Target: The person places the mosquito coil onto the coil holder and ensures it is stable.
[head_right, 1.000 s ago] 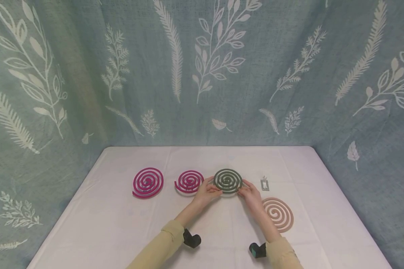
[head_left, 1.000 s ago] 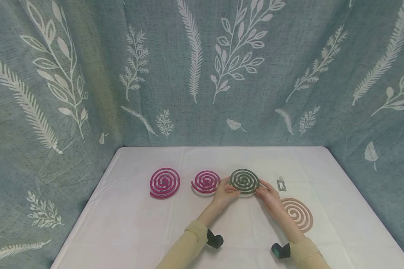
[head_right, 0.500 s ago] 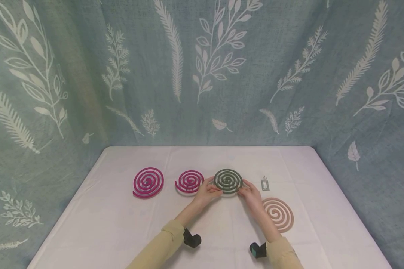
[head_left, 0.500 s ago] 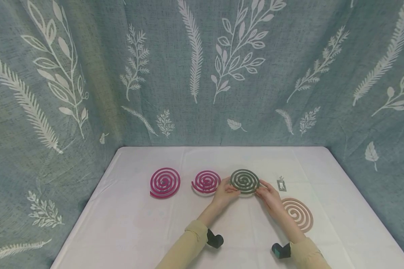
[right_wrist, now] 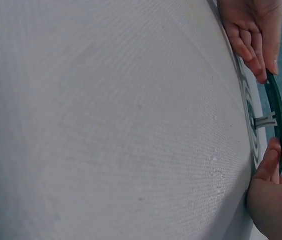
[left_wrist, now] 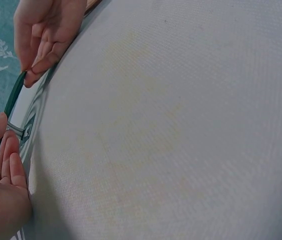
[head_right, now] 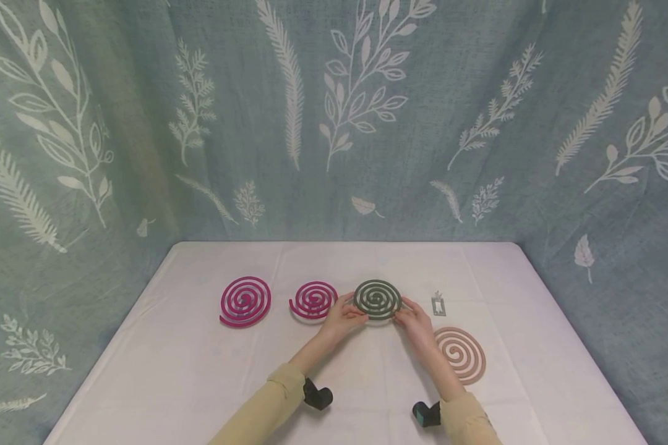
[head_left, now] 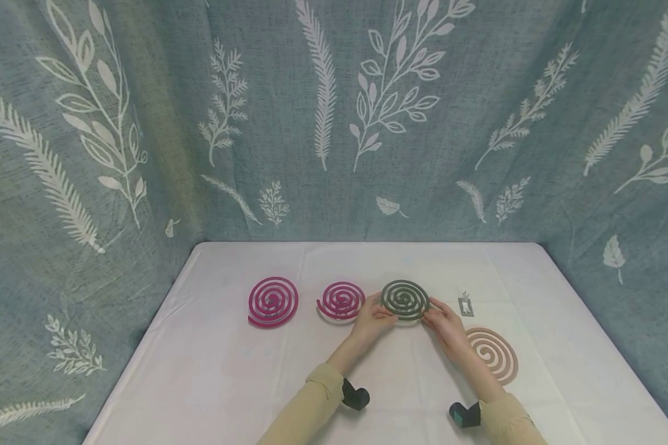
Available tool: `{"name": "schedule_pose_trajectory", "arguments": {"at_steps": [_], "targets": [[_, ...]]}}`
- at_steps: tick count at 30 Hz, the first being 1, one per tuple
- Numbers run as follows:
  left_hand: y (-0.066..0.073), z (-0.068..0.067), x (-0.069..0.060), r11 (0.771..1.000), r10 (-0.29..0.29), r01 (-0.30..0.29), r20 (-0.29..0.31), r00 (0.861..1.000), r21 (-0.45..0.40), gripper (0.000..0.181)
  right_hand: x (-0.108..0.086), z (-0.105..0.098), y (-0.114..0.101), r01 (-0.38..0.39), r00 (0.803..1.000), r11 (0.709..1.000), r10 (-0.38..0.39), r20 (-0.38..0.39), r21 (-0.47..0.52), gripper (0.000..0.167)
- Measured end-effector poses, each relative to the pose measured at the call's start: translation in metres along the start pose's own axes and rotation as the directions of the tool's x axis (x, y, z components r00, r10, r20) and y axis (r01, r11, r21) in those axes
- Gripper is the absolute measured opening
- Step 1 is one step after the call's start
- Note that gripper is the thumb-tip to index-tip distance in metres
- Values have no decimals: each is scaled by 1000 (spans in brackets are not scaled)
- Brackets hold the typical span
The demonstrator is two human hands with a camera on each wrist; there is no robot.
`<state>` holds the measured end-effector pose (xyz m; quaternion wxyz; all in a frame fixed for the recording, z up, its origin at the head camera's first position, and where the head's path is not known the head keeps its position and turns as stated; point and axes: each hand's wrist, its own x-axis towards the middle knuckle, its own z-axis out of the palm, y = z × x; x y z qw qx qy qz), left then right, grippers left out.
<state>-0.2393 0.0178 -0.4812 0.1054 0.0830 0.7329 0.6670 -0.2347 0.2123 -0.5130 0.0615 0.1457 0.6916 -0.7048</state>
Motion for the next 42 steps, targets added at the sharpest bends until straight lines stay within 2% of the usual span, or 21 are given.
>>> {"name": "schedule_pose_trajectory", "arguments": {"at_steps": [29,36,42], "targets": [[-2,0,2,1000,18,-18,0,1000,-1,64,-1,-2,1,-2,1000,1000,2,24,-4,58],[-36,4,22,1000,8,-7,-18,1000,16,69,-1,-2,1,7,1000,1000,-7,18,-1,58],[-12,3,10,1000,16,-16,-14,1000,4,67,-2,-2,0,16,1000,1000,-16,19,3,59]]}}
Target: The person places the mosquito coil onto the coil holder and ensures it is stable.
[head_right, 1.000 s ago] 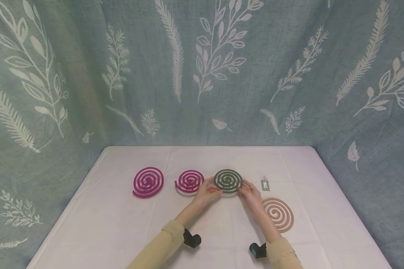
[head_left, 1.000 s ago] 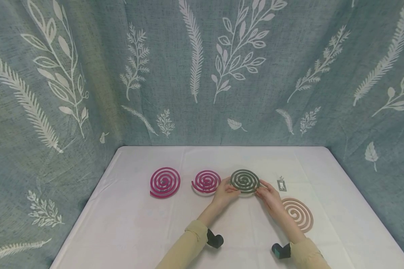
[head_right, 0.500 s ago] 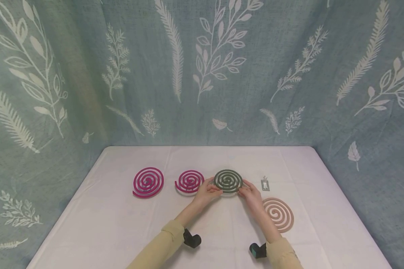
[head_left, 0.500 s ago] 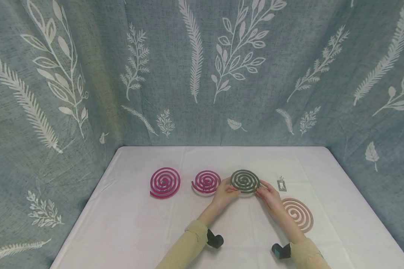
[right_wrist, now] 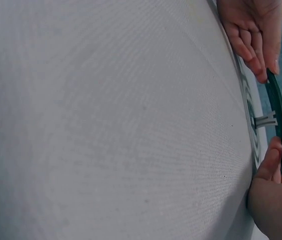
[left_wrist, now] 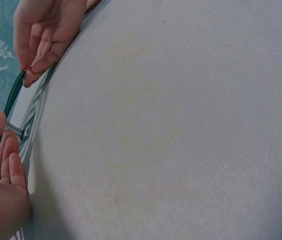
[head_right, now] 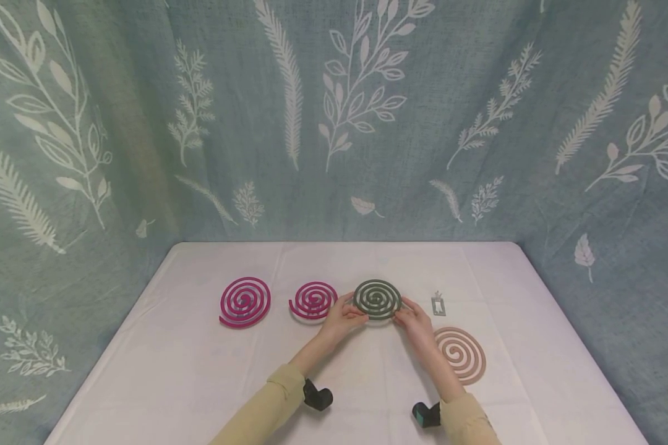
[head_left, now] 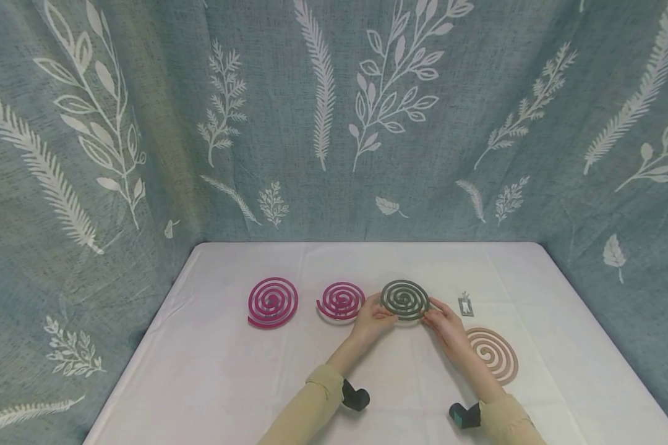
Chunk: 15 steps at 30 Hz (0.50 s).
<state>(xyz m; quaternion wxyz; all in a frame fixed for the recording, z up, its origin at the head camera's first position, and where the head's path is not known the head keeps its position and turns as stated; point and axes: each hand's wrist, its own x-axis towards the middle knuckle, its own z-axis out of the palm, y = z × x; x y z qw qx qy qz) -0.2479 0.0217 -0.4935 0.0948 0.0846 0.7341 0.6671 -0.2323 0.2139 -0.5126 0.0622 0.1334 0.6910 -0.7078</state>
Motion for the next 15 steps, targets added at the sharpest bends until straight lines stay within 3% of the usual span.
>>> {"name": "schedule_pose_trajectory", "arguments": {"at_steps": [3,7,11,15], "targets": [[9,-1,-5,1000,2,-2,4,1000,-10,66,0,0,-1,-4,1000,1000,4,-4,0,59],[11,-1,-7,1000,-1,1,3,1000,-21,66,1,0,-2,-10,1000,1000,10,-9,2,58],[5,1,-3,999,-5,5,0,1000,-36,68,2,0,-1,-8,1000,1000,8,-11,8,58],[-11,3,6,1000,-13,13,-2,1000,-20,71,1,1,-2,-6,1000,1000,6,-17,17,59]]}}
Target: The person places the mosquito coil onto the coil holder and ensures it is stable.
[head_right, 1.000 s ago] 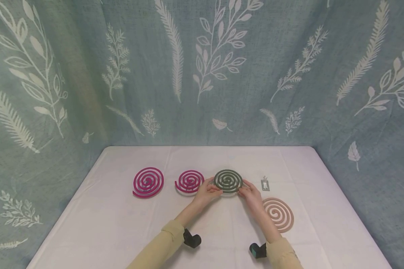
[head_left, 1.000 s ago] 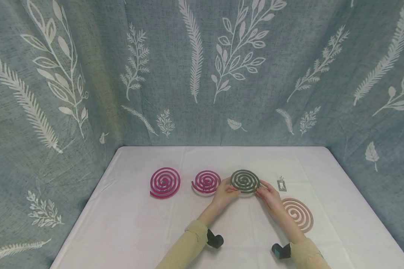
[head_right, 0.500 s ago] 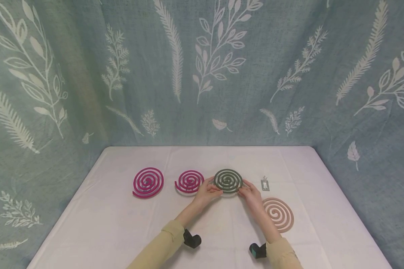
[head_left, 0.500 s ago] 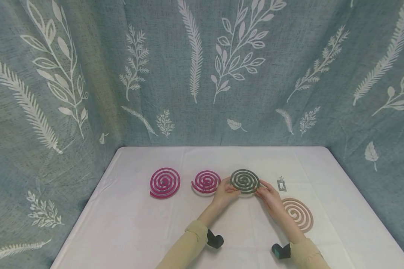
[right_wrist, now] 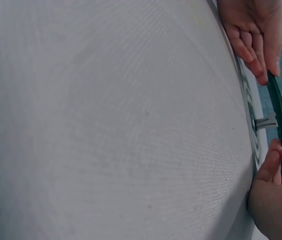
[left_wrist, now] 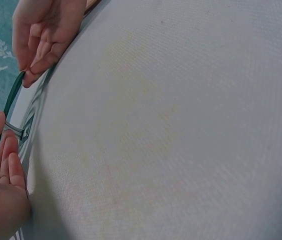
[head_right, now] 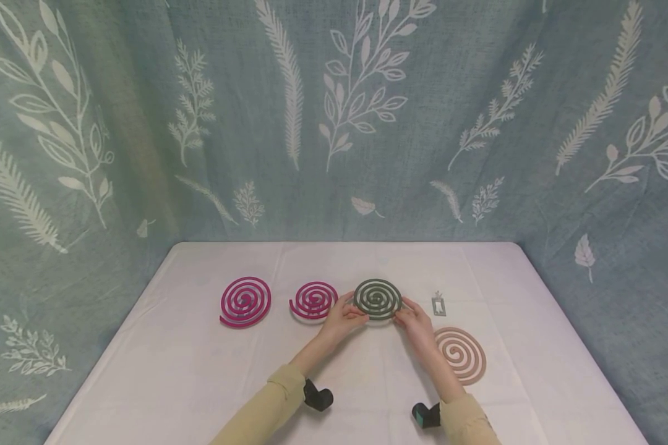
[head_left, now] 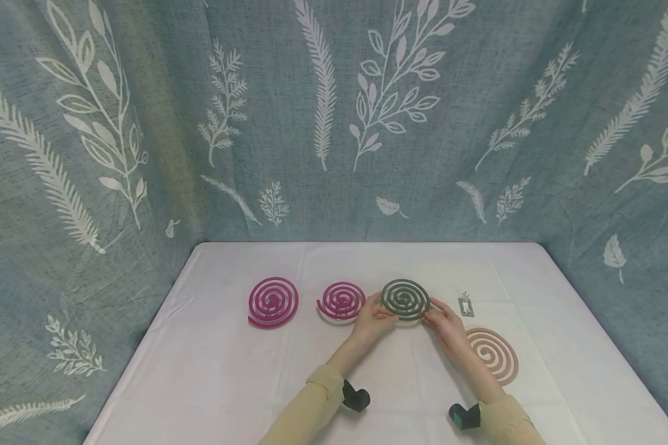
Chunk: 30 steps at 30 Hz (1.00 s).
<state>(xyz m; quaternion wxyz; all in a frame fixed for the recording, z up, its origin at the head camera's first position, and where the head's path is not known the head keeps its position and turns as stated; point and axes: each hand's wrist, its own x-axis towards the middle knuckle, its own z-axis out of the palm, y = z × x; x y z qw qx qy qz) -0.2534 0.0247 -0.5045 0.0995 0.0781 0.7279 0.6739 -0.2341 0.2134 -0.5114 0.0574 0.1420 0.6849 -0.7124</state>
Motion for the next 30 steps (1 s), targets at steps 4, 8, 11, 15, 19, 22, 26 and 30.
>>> {"name": "schedule_pose_trajectory", "arguments": {"at_steps": [4,8,11,15,19,22,26,30], "targets": [[-11,1,7,1000,-2,2,3,1000,17,73,-1,0,0,2,1000,1000,-2,-3,10,59],[-12,1,8,1000,-8,8,1,1000,2,73,-1,0,0,5,1000,1000,-5,-7,18,58],[-13,1,7,1000,-16,16,-3,1000,-1,74,-1,1,0,5,1000,1000,-5,-9,15,58],[-12,1,6,1000,-21,21,-1,1000,-5,75,-2,1,-1,2,1000,1000,-2,-15,7,57],[-11,0,5,1000,-29,29,3,1000,-8,76,-3,2,-2,1,1000,1000,0,-19,4,57],[-12,0,5,1000,-22,22,5,1000,-8,77,-3,2,-2,-3,1000,1000,4,-21,2,57],[-14,0,6,1000,-18,18,5,1000,-9,77,-2,4,-1,-9,1000,1000,9,-27,-5,57],[-13,1,6,999,-37,37,-6,999,28,77,-1,4,0,-13,999,1000,13,-30,-20,58]]}}
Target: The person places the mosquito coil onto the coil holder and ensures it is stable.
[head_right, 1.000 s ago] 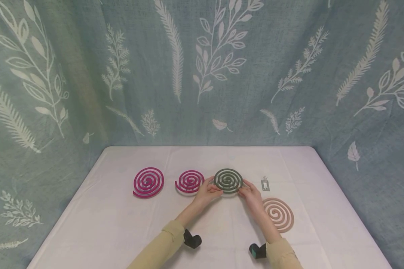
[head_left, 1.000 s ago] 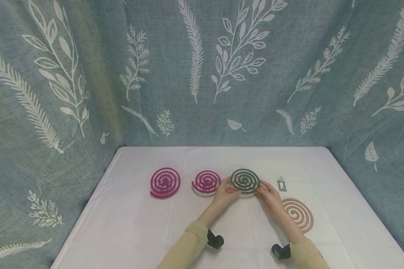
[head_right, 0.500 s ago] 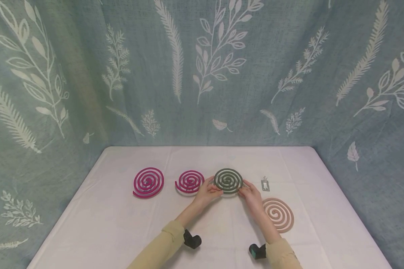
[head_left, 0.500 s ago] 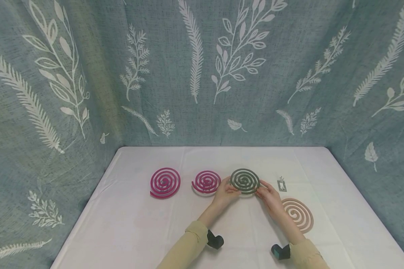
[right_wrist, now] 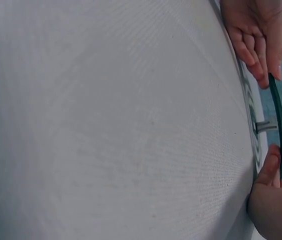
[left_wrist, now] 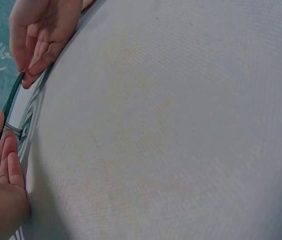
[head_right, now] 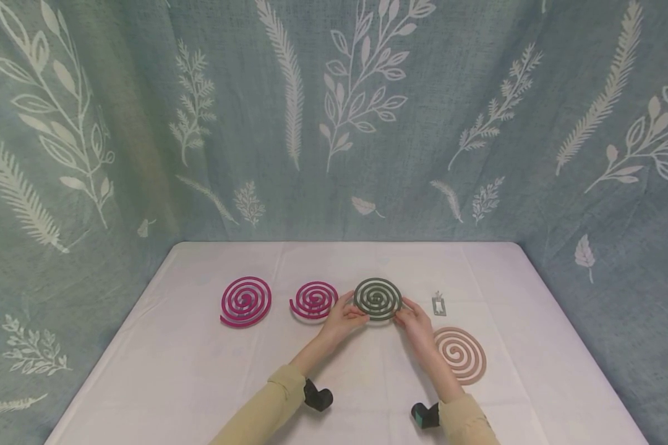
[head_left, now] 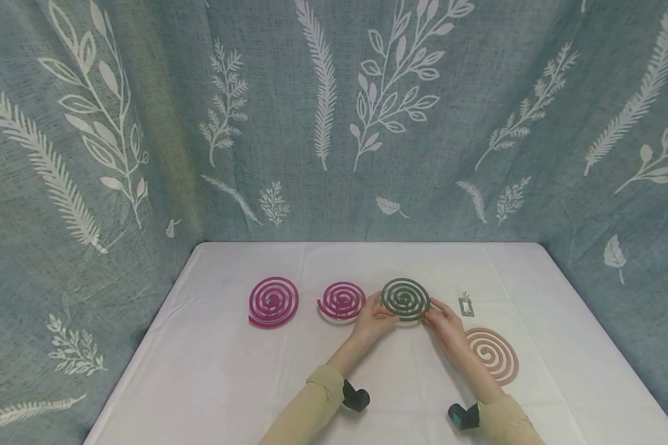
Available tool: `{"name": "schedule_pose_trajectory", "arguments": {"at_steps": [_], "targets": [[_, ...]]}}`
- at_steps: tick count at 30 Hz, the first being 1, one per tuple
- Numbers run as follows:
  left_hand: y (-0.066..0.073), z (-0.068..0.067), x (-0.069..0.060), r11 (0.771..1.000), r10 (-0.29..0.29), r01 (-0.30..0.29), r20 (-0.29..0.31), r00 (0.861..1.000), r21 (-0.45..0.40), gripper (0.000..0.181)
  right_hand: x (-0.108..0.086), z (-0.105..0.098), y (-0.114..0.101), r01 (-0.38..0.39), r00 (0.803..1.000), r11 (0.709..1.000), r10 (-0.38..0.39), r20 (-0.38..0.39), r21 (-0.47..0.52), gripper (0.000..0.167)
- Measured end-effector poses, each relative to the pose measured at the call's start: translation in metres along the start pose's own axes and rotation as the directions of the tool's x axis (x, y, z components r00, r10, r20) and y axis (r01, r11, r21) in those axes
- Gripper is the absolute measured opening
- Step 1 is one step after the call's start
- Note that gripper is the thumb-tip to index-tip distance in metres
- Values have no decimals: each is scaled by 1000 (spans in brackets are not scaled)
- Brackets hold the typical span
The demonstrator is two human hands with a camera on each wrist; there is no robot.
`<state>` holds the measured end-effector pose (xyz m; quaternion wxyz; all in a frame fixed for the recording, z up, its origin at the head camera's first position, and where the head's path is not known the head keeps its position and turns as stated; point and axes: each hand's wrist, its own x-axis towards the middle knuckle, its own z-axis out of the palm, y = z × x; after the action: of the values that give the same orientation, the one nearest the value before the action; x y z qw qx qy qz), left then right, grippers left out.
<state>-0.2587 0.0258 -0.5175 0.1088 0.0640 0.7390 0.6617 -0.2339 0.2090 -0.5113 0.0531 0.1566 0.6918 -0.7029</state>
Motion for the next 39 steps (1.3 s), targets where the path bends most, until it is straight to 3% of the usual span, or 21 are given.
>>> {"name": "schedule_pose_trajectory", "arguments": {"at_steps": [10,18,30,39], "targets": [[2,1,1,999,-18,19,-17,1000,51,76,3,1,2,2,1000,1000,-2,-16,-12,57],[2,1,0,999,16,-15,-19,1000,41,77,4,2,3,16,999,999,-17,-32,-28,56],[0,1,1,998,-5,6,-15,1000,61,77,5,4,5,-9,997,988,-2,-77,-152,55],[-2,1,1,993,15,-12,-23,1000,117,76,2,5,4,1,996,978,-20,-90,-207,54]]}}
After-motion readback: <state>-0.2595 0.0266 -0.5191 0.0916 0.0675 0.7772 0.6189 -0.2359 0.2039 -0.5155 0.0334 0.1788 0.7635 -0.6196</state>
